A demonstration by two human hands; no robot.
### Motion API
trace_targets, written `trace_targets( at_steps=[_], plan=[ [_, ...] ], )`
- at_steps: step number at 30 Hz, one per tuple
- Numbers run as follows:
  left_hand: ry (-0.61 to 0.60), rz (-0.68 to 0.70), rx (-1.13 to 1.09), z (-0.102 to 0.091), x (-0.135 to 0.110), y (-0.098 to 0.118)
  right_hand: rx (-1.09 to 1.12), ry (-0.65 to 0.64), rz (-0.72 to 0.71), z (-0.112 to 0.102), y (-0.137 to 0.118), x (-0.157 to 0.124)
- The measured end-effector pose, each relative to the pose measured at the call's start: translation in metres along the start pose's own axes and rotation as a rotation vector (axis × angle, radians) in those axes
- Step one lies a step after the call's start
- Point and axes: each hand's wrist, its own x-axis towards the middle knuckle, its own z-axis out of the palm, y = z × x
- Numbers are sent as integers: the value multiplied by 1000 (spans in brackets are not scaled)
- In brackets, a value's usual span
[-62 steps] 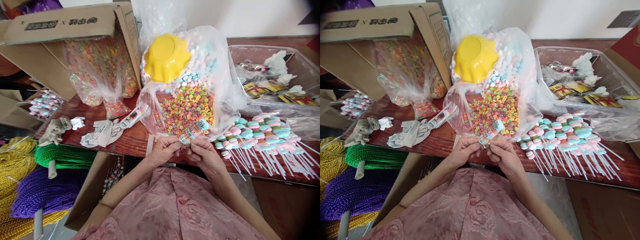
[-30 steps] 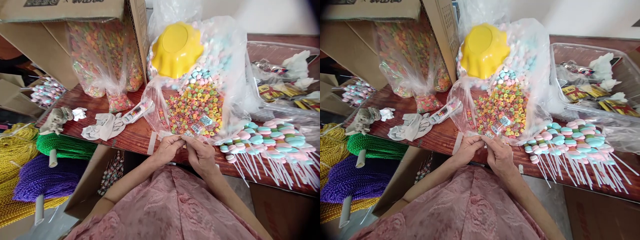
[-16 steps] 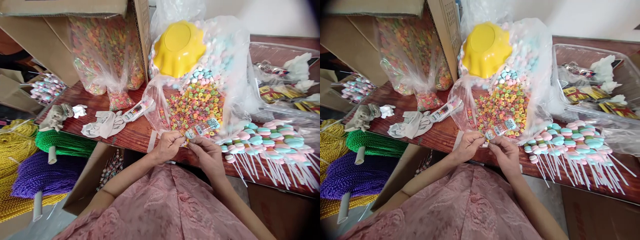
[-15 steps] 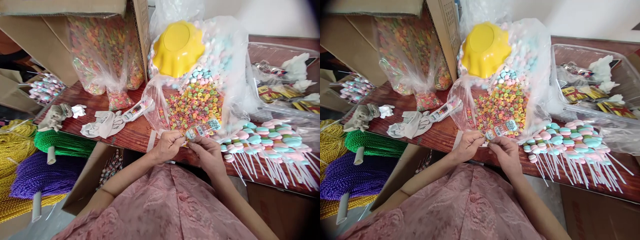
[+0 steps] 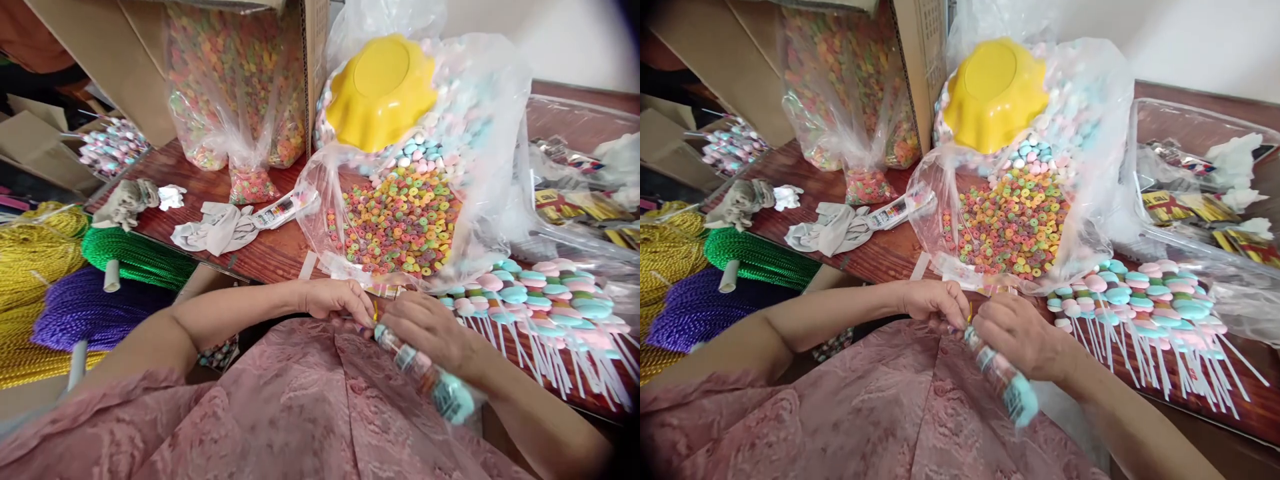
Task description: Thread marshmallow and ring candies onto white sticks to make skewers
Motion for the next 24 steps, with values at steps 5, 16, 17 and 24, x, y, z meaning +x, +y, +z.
trace_targets(
  at_steps=[5,16,17,24],
  plan=[
    [-224,-178,10,1,6,0,-29,86,-270,-12,-10,9],
    [-326,-121,400,-4,7,44,-202,-18,-277,-20,-9,21],
    [-274,-77,518,-2,1,55,-239,-10,-255,-20,-8,21],
    [428,665,1280,56,-41,77,-256,191,114,-40,11,37]
  ],
)
